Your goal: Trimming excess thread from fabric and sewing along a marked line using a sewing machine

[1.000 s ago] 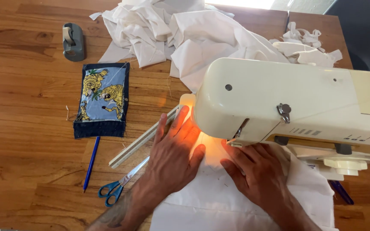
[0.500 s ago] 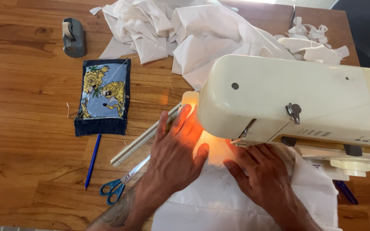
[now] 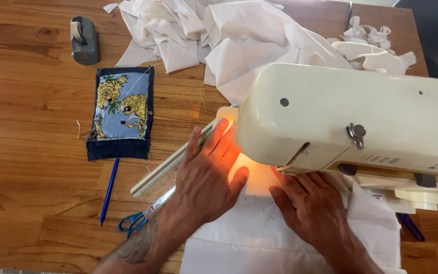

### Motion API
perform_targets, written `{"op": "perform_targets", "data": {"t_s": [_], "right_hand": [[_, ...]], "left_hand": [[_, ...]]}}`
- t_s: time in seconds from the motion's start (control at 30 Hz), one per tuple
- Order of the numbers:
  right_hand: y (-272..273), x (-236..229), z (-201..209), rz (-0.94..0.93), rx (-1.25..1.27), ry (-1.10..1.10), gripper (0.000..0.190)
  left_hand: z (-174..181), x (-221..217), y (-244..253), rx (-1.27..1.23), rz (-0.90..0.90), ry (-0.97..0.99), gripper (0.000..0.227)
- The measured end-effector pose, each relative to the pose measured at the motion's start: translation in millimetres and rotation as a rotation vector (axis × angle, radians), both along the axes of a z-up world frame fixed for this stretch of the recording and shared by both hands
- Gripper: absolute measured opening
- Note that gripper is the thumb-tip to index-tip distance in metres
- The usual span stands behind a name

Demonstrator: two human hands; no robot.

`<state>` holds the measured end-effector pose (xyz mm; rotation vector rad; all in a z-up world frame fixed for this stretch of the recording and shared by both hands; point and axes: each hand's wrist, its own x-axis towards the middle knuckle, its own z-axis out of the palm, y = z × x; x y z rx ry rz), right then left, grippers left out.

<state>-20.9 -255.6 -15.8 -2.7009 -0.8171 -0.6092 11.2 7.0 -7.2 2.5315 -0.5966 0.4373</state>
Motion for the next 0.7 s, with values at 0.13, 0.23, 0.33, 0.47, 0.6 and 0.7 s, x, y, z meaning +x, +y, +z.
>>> {"op": "perform_targets", "data": {"t_s": [0.13, 0.23, 0.33, 0.47, 0.6, 0.7], "right_hand": [[0, 1, -3, -0.017, -0.002, 0.011, 0.038], [-1, 1, -6, -0.023, -0.004, 0.017, 0.039], [2, 0, -3, -0.019, 0.000, 0.033, 0.041], [12, -5, 0, -0.031, -0.016, -0.007, 0.044], [17, -6, 0, -0.027, -0.022, -0.032, 0.044], [16, -9, -8, -0.066, -0.049, 0.025, 0.049]], "left_hand": [[-4, 7, 3, 0.015, -0.021, -0.023, 0.053], [-3, 11, 5, 0.025, -0.050, -0.042, 0.046], [-1, 16, 10, 0.036, -0.091, -0.040, 0.045], [-4, 26, 19, 0.051, -0.146, -0.107, 0.054], [-2, 37, 23, 0.045, -0.166, -0.152, 0.056], [-7, 43, 25, 0.024, -0.191, -0.136, 0.056]]}}
